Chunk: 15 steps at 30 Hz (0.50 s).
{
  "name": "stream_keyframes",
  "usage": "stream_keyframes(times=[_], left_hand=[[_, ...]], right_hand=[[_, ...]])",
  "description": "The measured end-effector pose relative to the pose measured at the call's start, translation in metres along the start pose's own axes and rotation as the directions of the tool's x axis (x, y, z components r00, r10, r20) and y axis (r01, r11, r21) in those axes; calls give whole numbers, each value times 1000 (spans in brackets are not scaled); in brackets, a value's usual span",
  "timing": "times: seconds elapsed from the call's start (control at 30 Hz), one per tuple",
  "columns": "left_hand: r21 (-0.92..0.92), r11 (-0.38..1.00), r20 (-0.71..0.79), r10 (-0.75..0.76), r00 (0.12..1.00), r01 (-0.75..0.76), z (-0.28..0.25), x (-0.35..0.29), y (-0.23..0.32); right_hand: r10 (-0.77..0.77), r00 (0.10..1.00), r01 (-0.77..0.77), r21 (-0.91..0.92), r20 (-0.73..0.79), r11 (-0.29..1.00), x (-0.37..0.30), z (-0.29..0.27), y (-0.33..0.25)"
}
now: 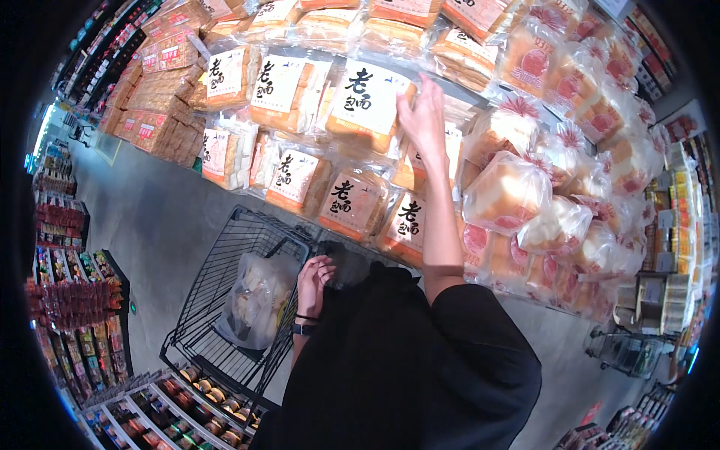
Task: Picking packaged bread from shelves and putting them into a plastic bag in a shopping cart.
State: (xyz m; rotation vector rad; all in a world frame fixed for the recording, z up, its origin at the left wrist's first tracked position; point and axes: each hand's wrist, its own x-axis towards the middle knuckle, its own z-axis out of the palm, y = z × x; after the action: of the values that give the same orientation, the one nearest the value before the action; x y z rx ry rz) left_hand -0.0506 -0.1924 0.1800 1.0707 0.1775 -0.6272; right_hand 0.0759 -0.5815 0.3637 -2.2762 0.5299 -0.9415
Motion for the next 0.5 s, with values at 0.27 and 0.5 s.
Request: stream_keyframes(times=[0.27,0.5], left_hand=[[31,999,17,-35,999,35,8,3,-1],[34,996,36,-78,996,77,16,2,-10]], right_hand=[[38,993,-41,27,108,999,-10,5,7],[126,979,-147,130,161,981,-25,-18,23]])
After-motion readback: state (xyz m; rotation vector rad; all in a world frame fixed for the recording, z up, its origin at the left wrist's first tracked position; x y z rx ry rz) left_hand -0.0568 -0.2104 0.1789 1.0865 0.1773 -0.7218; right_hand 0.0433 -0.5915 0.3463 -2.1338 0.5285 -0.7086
